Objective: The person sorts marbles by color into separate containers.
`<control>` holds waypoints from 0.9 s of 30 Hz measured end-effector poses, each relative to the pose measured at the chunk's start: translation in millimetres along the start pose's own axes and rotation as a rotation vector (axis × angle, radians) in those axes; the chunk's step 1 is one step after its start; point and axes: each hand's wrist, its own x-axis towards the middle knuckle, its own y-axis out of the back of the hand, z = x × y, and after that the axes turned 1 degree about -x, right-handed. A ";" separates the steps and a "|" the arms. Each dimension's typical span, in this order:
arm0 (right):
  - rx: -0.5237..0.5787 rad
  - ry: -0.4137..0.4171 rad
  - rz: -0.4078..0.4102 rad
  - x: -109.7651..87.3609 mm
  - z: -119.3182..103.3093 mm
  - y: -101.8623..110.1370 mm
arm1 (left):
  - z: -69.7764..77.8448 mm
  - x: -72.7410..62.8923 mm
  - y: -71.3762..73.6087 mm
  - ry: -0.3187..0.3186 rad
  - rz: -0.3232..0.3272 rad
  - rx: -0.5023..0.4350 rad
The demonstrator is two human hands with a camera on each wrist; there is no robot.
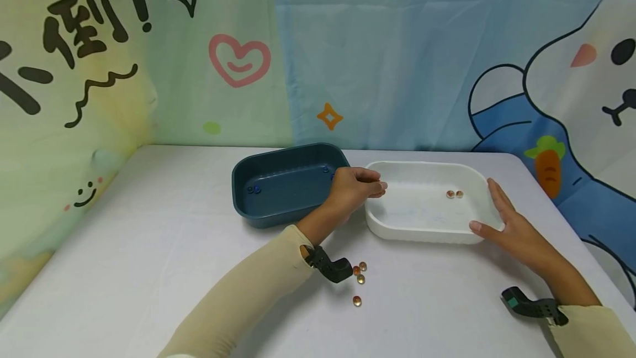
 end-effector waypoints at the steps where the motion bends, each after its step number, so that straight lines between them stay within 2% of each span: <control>1: 0.001 0.001 0.001 0.1 0.1 0.0 | -0.1 -0.1 0.1 -0.004 0.004 0.015; 6: 0.009 -0.001 0.000 0.2 0.5 -0.1 | -0.4 0.3 -0.4 -0.015 0.014 0.056; 15: 0.006 -0.001 0.000 0.4 1.1 0.1 | 0.0 -0.4 1.1 -0.014 -0.010 0.014; 27: -0.006 -0.020 -0.005 0.2 0.8 -1.0 | -4.2 -10.2 11.1 -0.018 -0.094 -0.036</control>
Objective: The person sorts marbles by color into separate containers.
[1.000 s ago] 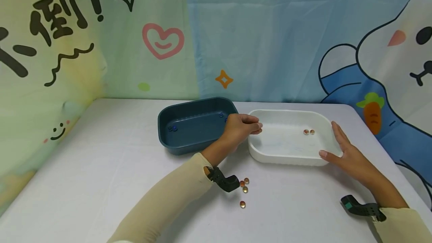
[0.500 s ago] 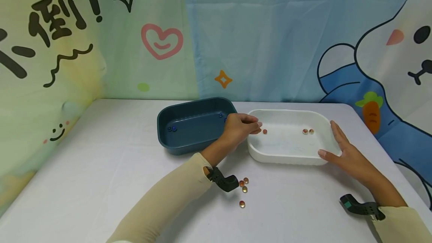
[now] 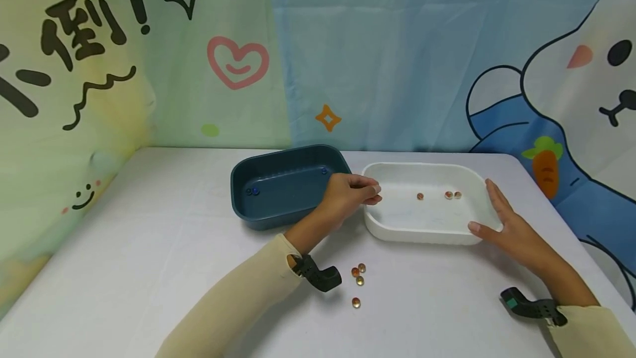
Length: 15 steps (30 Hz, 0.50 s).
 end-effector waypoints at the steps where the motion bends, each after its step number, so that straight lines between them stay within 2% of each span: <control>1: -0.002 0.001 0.002 0.2 -0.2 0.0 | 0.0 -1.7 1.2 -0.004 -0.007 0.002; 9: 0.008 0.002 -0.005 0.3 -0.4 0.2 | 1.2 -20.2 7.4 -0.015 -0.075 0.052; 15: 0.006 0.002 -0.001 -0.4 -1.6 0.2 | -4.0 -37.4 10.8 -0.005 -0.126 0.137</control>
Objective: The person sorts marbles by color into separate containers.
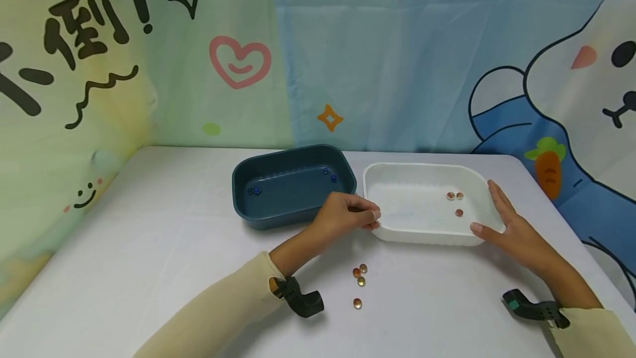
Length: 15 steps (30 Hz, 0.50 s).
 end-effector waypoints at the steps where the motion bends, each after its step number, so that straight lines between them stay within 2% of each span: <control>1: -0.001 0.002 0.004 -0.3 -0.1 0.2 | -1.5 -3.0 -0.4 0.000 -0.006 0.020; 7: 0.003 0.003 0.003 -0.8 0.7 -0.5 | -7.3 -21.0 -3.5 -0.007 -0.084 0.122; 11: 0.002 0.004 0.000 0.5 1.1 -1.1 | -8.0 -32.7 -5.3 0.008 -0.132 0.135; 15: 0.004 0.008 0.003 0.4 1.1 -1.4 | -10.9 -41.4 -3.7 -0.022 -0.166 0.170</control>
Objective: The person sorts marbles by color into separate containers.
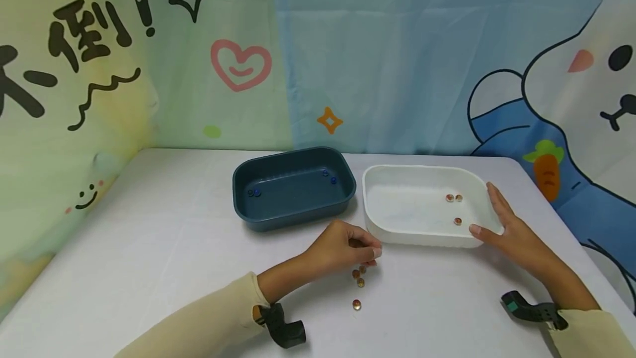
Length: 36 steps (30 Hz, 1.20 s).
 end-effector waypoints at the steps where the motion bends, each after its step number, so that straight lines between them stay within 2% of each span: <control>1: 0.004 0.000 0.000 -0.3 0.5 0.4 | -0.8 -2.1 0.4 -0.010 -0.002 0.014; 7: 0.019 0.012 0.007 -0.8 2.9 1.4 | -9.4 -16.9 2.2 -0.041 0.023 0.096; 12: 0.018 0.017 0.015 -0.6 3.4 0.9 | -16.7 -29.4 0.1 -0.098 0.036 0.177; 16: 0.017 0.011 0.014 -0.5 2.7 0.6 | -20.4 -38.3 -0.8 -0.111 0.037 0.158; 20: 0.014 0.002 0.007 -0.3 2.3 0.7 | -23.4 -46.2 -1.6 -0.118 0.041 0.177; 23: 0.013 -0.001 0.001 -0.5 2.4 1.3 | -25.2 -51.5 -2.8 -0.146 0.046 0.218; 27: 0.015 0.001 -0.003 -0.7 3.1 2.1 | -29.2 -57.2 -6.2 -0.168 0.033 0.228; 36: 0.004 -0.007 -0.006 0.0 1.7 1.0 | -35.1 -58.7 -14.4 -0.180 0.035 0.212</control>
